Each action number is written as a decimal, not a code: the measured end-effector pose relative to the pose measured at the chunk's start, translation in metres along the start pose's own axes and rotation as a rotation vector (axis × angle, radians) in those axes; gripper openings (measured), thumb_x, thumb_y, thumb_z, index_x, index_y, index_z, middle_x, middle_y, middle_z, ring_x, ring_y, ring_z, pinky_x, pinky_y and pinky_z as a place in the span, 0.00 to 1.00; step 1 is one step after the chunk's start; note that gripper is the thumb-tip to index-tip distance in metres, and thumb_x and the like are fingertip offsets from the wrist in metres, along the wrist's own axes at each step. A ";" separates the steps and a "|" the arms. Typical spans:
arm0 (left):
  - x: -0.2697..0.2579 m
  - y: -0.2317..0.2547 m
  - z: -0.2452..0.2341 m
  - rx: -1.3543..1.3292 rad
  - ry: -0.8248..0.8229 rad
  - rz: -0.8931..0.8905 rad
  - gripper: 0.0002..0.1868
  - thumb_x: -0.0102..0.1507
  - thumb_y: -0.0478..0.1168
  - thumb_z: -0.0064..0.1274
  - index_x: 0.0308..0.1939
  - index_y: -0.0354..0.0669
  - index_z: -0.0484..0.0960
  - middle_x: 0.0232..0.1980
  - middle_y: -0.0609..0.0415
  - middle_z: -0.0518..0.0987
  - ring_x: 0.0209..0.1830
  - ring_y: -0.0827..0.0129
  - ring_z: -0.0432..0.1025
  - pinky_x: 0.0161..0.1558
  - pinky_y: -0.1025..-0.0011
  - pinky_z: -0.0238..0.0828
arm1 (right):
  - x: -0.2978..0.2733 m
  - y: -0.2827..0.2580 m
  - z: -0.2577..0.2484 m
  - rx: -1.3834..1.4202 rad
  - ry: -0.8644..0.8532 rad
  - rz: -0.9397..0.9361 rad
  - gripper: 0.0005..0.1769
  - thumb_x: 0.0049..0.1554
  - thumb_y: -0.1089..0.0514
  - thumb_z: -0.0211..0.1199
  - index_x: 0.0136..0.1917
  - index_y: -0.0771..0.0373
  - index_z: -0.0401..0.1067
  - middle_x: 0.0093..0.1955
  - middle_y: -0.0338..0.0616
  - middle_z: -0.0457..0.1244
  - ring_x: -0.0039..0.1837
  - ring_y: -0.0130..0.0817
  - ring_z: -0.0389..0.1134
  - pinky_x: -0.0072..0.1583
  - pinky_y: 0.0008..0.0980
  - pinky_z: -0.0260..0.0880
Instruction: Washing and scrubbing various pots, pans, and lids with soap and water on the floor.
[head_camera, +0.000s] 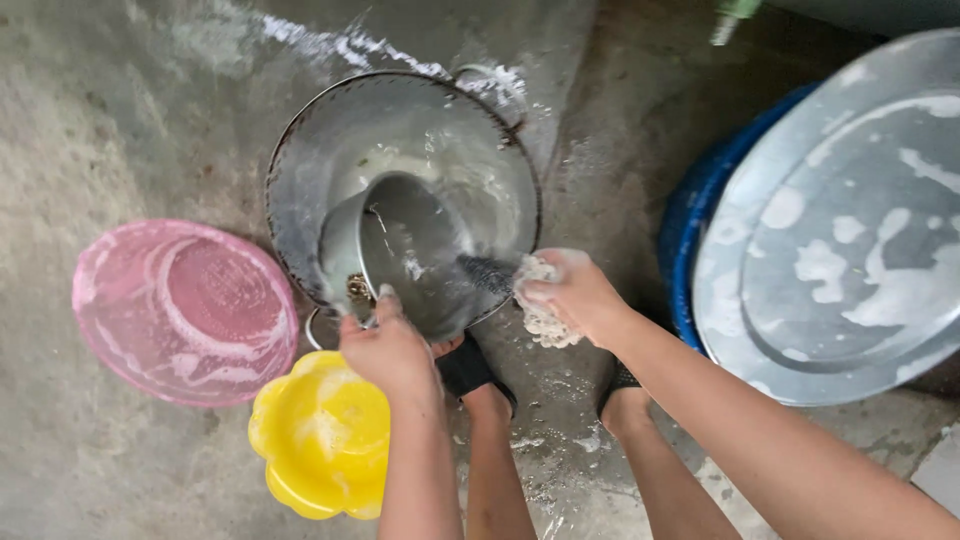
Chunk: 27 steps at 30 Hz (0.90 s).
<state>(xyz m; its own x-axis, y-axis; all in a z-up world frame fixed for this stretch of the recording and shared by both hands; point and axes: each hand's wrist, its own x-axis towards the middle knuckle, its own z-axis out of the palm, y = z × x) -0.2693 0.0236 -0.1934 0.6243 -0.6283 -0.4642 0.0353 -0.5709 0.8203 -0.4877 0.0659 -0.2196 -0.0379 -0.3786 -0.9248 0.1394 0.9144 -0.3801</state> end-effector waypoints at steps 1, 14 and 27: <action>-0.011 0.018 0.003 0.001 -0.012 0.006 0.10 0.65 0.33 0.62 0.44 0.35 0.75 0.32 0.59 0.73 0.27 0.73 0.64 0.29 0.66 0.58 | 0.001 0.009 -0.009 0.011 0.007 -0.006 0.32 0.50 0.61 0.72 0.68 0.63 0.69 0.35 0.48 0.65 0.33 0.32 0.61 0.34 0.33 0.57; 0.029 0.115 -0.039 1.329 0.131 1.109 0.13 0.71 0.44 0.62 0.43 0.39 0.76 0.35 0.43 0.79 0.31 0.45 0.74 0.34 0.52 0.70 | -0.030 0.034 -0.038 0.504 -0.077 -0.026 0.16 0.53 0.65 0.68 0.55 0.68 0.75 0.46 0.43 0.71 0.44 0.28 0.72 0.43 0.29 0.73; -0.044 0.093 -0.006 0.113 -0.083 0.192 0.13 0.62 0.27 0.62 0.47 0.41 0.78 0.41 0.58 0.79 0.37 0.76 0.75 0.41 0.77 0.76 | -0.083 0.056 -0.119 0.607 0.042 -0.067 0.12 0.56 0.65 0.61 0.54 0.64 0.76 0.48 0.45 0.69 0.48 0.31 0.71 0.48 0.32 0.74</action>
<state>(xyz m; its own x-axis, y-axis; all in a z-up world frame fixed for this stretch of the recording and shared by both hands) -0.2884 0.0008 -0.0945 0.5444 -0.7699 -0.3329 -0.1688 -0.4893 0.8556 -0.5949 0.1658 -0.1668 -0.1038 -0.4153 -0.9037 0.6739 0.6389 -0.3710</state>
